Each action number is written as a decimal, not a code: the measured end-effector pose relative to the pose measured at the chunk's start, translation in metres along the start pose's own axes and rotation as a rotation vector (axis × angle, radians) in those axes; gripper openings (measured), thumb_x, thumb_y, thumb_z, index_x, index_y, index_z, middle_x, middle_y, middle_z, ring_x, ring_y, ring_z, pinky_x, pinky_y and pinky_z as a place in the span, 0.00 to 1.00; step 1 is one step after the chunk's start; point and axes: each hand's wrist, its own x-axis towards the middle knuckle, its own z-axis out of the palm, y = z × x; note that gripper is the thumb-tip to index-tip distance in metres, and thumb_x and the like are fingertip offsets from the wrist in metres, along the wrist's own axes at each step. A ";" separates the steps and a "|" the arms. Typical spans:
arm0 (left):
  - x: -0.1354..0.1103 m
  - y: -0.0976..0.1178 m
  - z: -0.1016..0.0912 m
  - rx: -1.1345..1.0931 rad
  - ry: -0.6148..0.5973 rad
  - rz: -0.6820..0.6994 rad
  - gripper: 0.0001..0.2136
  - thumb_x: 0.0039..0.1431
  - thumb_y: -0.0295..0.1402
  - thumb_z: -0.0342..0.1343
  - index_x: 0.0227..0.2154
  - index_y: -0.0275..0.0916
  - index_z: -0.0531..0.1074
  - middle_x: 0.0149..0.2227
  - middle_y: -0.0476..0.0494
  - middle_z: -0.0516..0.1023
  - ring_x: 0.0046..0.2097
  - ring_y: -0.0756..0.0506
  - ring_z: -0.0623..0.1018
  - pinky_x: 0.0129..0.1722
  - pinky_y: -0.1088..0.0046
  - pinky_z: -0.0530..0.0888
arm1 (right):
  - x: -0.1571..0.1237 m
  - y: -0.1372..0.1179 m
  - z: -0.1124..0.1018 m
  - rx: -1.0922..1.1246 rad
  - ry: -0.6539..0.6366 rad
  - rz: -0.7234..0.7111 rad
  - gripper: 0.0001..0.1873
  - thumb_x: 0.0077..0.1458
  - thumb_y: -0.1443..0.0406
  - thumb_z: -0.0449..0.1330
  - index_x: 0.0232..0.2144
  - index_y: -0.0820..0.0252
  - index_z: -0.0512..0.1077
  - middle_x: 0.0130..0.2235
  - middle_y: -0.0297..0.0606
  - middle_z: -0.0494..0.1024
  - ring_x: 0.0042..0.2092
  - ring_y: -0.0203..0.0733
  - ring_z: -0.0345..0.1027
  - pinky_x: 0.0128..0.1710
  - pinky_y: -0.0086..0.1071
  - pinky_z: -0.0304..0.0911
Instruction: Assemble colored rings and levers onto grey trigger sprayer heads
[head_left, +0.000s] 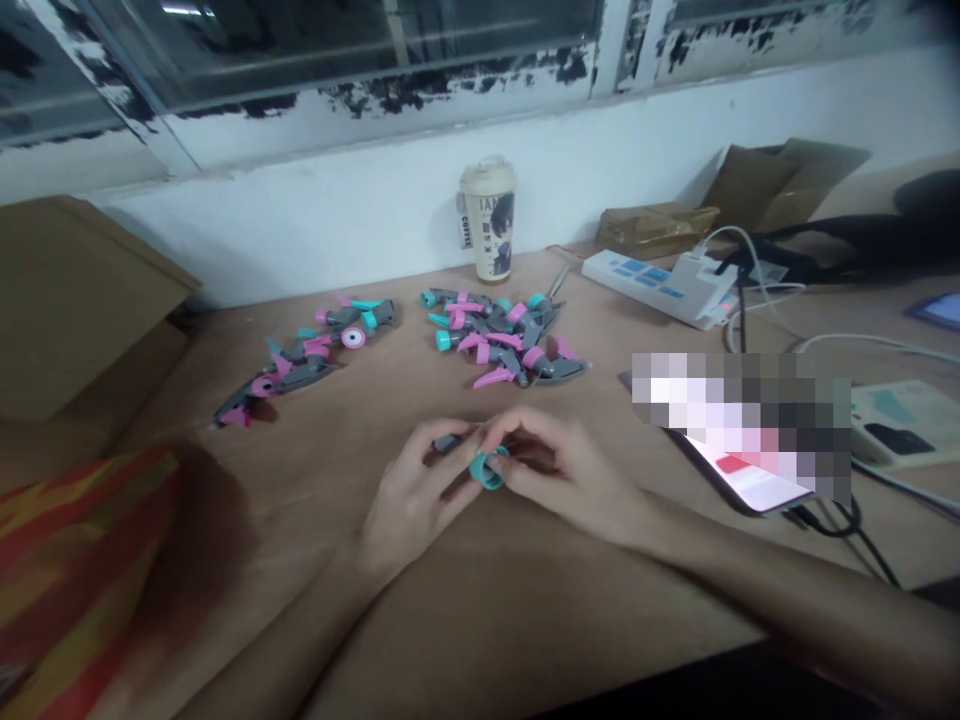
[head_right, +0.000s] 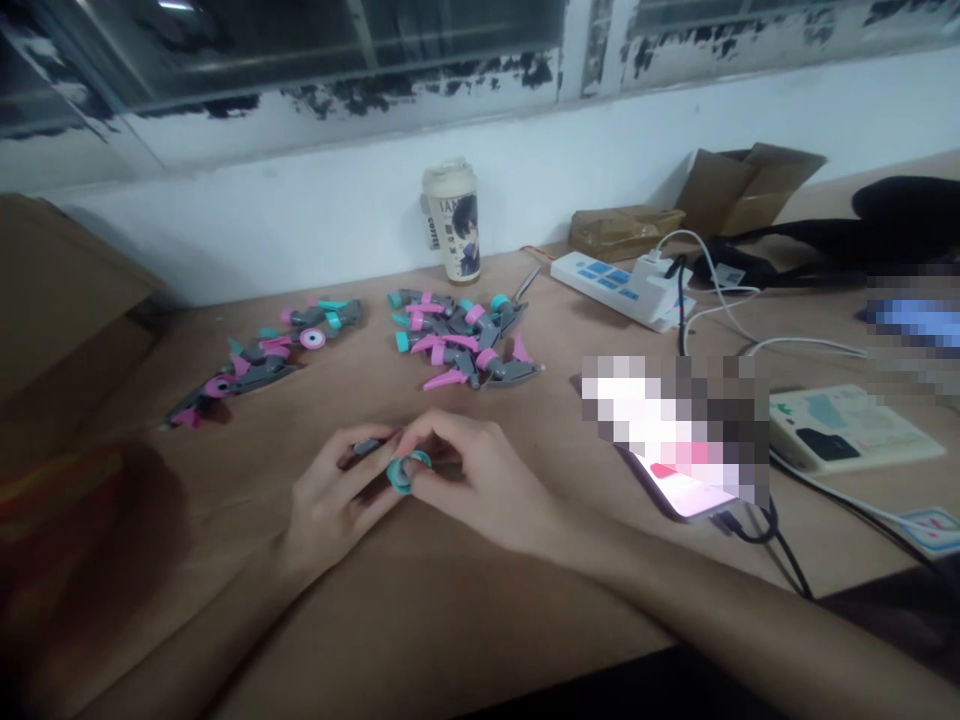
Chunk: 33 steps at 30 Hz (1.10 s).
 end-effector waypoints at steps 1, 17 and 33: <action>0.000 0.000 0.001 0.010 0.008 0.001 0.12 0.60 0.31 0.51 0.47 0.41 0.68 0.42 0.44 0.70 0.36 0.50 0.75 0.35 0.74 0.78 | 0.000 0.000 -0.001 0.009 -0.002 0.008 0.04 0.54 0.69 0.56 0.34 0.58 0.67 0.36 0.33 0.73 0.37 0.34 0.68 0.38 0.29 0.63; -0.001 0.000 0.004 0.009 0.103 -0.007 0.12 0.59 0.29 0.54 0.46 0.40 0.69 0.43 0.44 0.73 0.42 0.48 0.76 0.40 0.73 0.77 | 0.008 0.000 -0.003 0.353 -0.060 0.130 0.09 0.48 0.74 0.59 0.33 0.59 0.69 0.34 0.31 0.71 0.38 0.34 0.66 0.42 0.31 0.59; -0.004 0.004 0.006 0.022 0.072 -0.035 0.14 0.61 0.32 0.50 0.49 0.43 0.68 0.42 0.45 0.73 0.39 0.49 0.77 0.40 0.74 0.78 | 0.005 0.008 0.003 0.350 -0.067 0.067 0.09 0.50 0.71 0.60 0.33 0.57 0.65 0.33 0.30 0.66 0.37 0.34 0.61 0.39 0.30 0.58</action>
